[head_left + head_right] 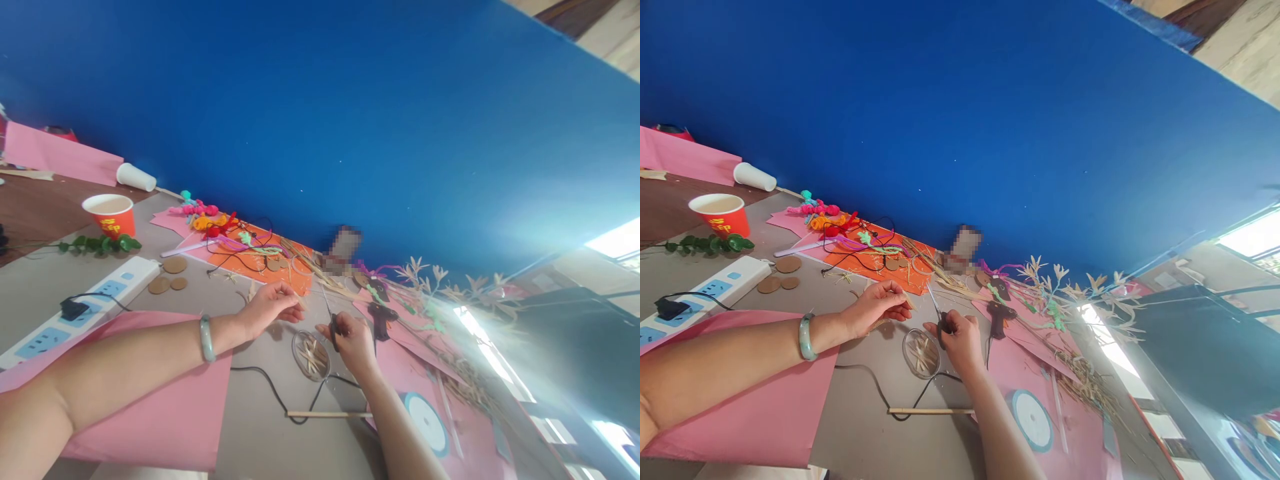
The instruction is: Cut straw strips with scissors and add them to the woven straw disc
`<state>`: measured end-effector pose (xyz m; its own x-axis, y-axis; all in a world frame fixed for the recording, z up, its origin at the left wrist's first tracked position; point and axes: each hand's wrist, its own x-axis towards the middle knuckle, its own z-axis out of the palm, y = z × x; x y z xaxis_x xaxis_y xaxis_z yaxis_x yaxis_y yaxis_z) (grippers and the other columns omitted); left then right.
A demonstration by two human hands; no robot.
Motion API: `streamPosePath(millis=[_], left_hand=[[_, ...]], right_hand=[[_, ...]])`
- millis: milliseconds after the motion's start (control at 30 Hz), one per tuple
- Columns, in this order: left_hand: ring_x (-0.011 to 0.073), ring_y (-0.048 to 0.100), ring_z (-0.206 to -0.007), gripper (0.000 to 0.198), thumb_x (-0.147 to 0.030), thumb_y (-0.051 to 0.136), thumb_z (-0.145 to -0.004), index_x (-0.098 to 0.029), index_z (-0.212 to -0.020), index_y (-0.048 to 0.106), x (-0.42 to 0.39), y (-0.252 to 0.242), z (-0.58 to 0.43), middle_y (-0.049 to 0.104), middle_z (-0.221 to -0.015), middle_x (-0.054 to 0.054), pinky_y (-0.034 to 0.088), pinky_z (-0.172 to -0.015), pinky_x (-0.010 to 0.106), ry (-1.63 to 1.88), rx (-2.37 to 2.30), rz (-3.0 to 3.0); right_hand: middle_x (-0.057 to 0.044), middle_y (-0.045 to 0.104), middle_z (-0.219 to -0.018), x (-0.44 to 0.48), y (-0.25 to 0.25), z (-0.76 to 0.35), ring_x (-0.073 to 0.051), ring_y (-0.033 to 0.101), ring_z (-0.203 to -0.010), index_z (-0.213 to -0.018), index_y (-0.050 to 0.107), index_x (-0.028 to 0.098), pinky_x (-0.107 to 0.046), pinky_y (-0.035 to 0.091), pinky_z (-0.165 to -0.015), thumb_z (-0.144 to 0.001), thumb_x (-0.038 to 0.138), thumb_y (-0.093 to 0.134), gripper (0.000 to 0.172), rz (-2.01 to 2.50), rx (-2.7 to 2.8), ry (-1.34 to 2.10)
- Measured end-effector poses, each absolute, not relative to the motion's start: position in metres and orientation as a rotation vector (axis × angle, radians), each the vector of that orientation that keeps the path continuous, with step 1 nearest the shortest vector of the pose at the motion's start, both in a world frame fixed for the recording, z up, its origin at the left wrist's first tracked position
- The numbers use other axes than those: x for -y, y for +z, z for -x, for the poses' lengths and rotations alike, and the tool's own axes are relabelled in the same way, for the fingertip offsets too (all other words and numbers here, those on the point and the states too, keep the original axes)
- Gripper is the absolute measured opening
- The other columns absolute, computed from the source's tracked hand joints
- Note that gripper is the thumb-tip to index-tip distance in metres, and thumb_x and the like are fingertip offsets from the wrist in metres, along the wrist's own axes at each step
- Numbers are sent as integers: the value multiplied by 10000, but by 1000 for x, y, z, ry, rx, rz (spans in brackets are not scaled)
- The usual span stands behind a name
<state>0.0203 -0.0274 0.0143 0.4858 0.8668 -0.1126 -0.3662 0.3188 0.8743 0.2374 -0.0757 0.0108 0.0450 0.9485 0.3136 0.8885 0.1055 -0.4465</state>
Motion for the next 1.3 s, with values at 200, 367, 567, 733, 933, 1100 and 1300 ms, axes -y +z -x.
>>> streamPosePath(millis=[200, 367, 567, 733, 933, 1100, 1300], left_hand=[[162, 683, -680, 299, -359, 703, -716, -130, -782, 523, 42, 7, -28, 695, -807, 96, 541, -637, 266, 732, -595, -972], [186, 687, -687, 399, -450, 689, -699, -100, -871, 601, 45, -8, -32, 685, -849, 113, 544, -595, 283, 519, -564, -1022], [135, 623, -469, 415, -395, 596, -772, -84, -1045, 632, 46, -2, -27, 679, -731, 84, 427, -419, 206, 344, -606, -1383], [113, 579, -498, 392, -305, 595, -754, -146, -1109, 642, 43, 6, -20, 626, -588, 3, 383, -465, 191, 383, -640, -1770], [118, 546, -641, 282, -366, 721, -617, -189, -833, 684, 24, 24, -8, 618, -747, 3, 371, -595, 219, 510, -729, -2305], [179, 555, -754, 263, -414, 733, -588, -181, -682, 658, 36, 11, -13, 582, -744, 30, 386, -717, 283, 400, -650, -2614], [205, 545, -760, 183, -261, 610, -749, -152, -605, 576, 50, -9, -20, 567, -735, 58, 373, -722, 344, 528, -577, -2892]], right_hand=[[47, 428, -447, 73, 5, -243, -95, 317, -481, -514, 412, 203, -231, 275, -490, -695, 633, 605, 504, 1715, 1758, 185], [56, 400, -441, 72, 5, -243, -92, 301, -477, -511, 382, 206, -230, 263, -482, -694, 608, 621, 502, 1725, 1731, 194], [66, 363, -446, 70, 4, -245, -90, 288, -468, -514, 353, 211, -229, 257, -473, -701, 580, 625, 495, 1730, 1698, 203], [71, 349, -450, 69, 3, -247, -86, 284, -458, -521, 359, 211, -227, 248, -458, -692, 573, 640, 489, 1731, 1690, 227], [72, 325, -449, 68, 5, -247, -86, 278, -460, -515, 363, 211, -227, 225, -433, -686, 565, 653, 488, 1723, 1674, 198], [67, 337, -458, 69, 7, -245, -88, 292, -471, -515, 361, 210, -224, 243, -441, -696, 554, 646, 481, 1748, 1655, 194], [59, 373, -462, 69, 5, -245, -90, 305, -473, -514, 367, 209, -230, 257, -455, -692, 542, 646, 469, 1741, 1666, 191]])
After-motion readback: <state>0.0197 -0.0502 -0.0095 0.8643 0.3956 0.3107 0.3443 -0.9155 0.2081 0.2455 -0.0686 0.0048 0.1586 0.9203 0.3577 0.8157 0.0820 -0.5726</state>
